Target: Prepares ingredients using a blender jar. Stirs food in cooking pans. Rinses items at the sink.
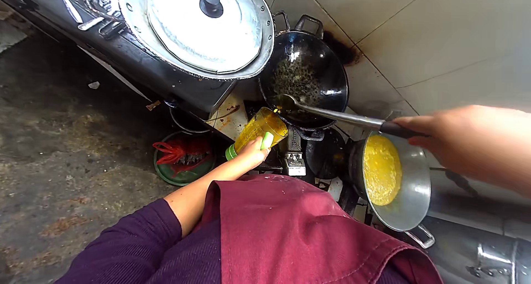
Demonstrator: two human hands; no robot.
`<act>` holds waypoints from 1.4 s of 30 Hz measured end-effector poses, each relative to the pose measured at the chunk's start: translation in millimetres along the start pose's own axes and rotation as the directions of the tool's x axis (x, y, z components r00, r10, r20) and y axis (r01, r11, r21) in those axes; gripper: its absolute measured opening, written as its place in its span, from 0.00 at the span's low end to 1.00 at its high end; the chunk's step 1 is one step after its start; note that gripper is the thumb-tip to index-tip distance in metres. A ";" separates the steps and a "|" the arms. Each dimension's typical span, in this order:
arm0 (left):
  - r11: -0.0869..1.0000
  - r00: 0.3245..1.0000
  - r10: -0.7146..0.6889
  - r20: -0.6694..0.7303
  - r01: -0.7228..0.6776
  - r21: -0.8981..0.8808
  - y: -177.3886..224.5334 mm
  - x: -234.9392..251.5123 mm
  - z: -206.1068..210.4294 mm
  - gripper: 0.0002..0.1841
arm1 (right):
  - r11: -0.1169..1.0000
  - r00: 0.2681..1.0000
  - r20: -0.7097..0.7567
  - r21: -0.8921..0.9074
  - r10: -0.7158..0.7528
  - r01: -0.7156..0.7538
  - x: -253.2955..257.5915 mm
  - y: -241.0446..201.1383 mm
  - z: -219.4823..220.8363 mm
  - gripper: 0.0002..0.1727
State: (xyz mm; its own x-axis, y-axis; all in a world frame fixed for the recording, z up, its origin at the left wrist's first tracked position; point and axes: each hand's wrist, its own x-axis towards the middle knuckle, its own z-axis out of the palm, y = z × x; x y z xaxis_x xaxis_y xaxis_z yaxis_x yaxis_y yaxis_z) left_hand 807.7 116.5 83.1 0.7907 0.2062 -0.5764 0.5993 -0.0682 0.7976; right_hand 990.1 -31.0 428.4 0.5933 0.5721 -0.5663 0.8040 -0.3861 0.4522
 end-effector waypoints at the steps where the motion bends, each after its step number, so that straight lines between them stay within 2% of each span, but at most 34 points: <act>1: 1.000 1.000 0.004 0.003 -0.004 0.002 1.0 -0.2 0.3 0.19 | 0.999 0.999 -0.032 0.047 -0.024 0.025 -16.9 7.3 7.5 0.19; 5: 1.000 1.000 0.024 0.008 -0.024 0.014 1.1 1.0 2.8 0.18 | 0.962 0.996 -0.075 0.266 -0.051 0.069 -73.7 23.1 31.3 0.23; 9: 1.000 1.000 0.014 0.008 -0.013 -0.017 -3.9 2.7 4.8 0.18 | 0.923 0.993 -0.067 0.367 -0.096 0.114 -107.8 36.5 54.7 0.24; 15: 0.999 0.999 0.003 -0.044 -0.005 -0.050 -11.6 -11.6 -6.3 0.18 | 0.874 0.999 -0.039 0.485 -0.026 0.042 -124.1 24.3 89.1 0.22; 20: 0.991 0.988 0.066 -0.137 -0.082 -0.110 -24.9 -41.0 -19.3 0.15 | 0.791 0.981 -0.192 0.604 0.018 0.104 -125.9 16.1 148.3 0.21; 23: 0.976 0.968 0.104 -0.227 -0.143 -0.162 -26.6 -60.6 -22.7 0.15 | 0.795 0.954 -0.295 0.592 0.061 0.132 -127.2 3.0 170.6 0.21; 26: 0.933 0.923 0.216 -0.319 -0.291 -0.211 -27.3 -73.1 -23.6 0.14 | 0.805 0.927 -0.363 0.575 0.094 0.144 -125.0 -12.2 187.8 0.20; 32: 0.853 0.849 0.339 -0.405 -0.459 -0.249 -15.6 -93.5 -25.4 0.11 | 0.778 0.853 -0.508 0.582 0.123 0.234 -126.6 -12.5 216.5 0.18; 34: 0.837 0.829 0.347 -0.439 -0.485 -0.254 -9.0 -97.1 -25.4 0.10 | 0.780 0.845 -0.520 0.577 0.122 0.243 -127.4 -13.8 219.7 0.18; 38: 0.861 0.806 0.370 -0.462 -0.484 -0.155 -2.3 -104.0 -26.7 0.13 | 0.771 0.820 -0.551 0.586 0.154 0.249 -127.9 0.0 231.2 0.18; 42: 0.819 0.783 0.354 -0.511 -0.524 -0.236 6.4 -110.1 -27.3 0.11 | 0.715 0.771 -0.608 0.623 0.187 0.318 -131.2 13.1 243.8 0.17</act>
State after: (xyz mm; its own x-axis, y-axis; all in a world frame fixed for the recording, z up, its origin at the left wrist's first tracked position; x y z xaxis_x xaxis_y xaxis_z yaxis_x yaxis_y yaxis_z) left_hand 721.1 120.0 156.5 0.7673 0.6365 -0.0782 0.0468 0.0660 0.9967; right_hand 932.5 -287.5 340.7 0.5833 0.8095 0.0667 0.7885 -0.5446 -0.2858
